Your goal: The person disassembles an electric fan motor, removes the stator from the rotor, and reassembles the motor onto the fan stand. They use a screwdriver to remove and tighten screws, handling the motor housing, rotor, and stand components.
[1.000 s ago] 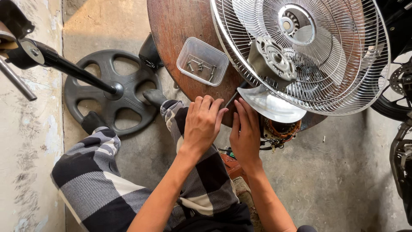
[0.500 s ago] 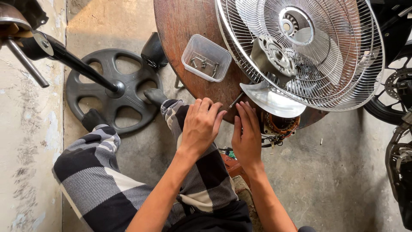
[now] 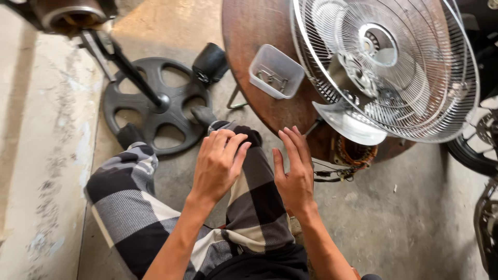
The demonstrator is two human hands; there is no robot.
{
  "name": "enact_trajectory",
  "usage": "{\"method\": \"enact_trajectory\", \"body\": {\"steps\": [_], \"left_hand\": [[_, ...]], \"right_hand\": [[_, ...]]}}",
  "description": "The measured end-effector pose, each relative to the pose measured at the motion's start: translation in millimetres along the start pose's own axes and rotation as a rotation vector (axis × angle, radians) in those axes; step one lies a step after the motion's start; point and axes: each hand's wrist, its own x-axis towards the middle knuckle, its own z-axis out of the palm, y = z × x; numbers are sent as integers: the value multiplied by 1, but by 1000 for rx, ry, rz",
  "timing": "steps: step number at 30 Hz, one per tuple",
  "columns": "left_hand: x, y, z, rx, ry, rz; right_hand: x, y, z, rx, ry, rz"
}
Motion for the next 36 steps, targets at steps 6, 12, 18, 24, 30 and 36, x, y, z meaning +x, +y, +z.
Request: {"method": "enact_trajectory", "body": {"steps": [6,12,18,24,30,36], "left_hand": [[-1,-13,-67,141,154,-45],[8,-40,-122,168,274,-109],[26,-76,-145,106,269,-175],[54,-117,-151,77,234,-64],[75,-160,-147,-54,294,-160],[88,-189,-146,-68,432,-141]], "right_hand": [[24,-44,25,129,-32,-175],[62,-89,52,288,-88,-261],[103,-118,78,400,-121,-270],[155,-124,121,619,-200,-270],[212,-118,159,812,-240,-316],[241,-118,188,890,-264,-427]]}}
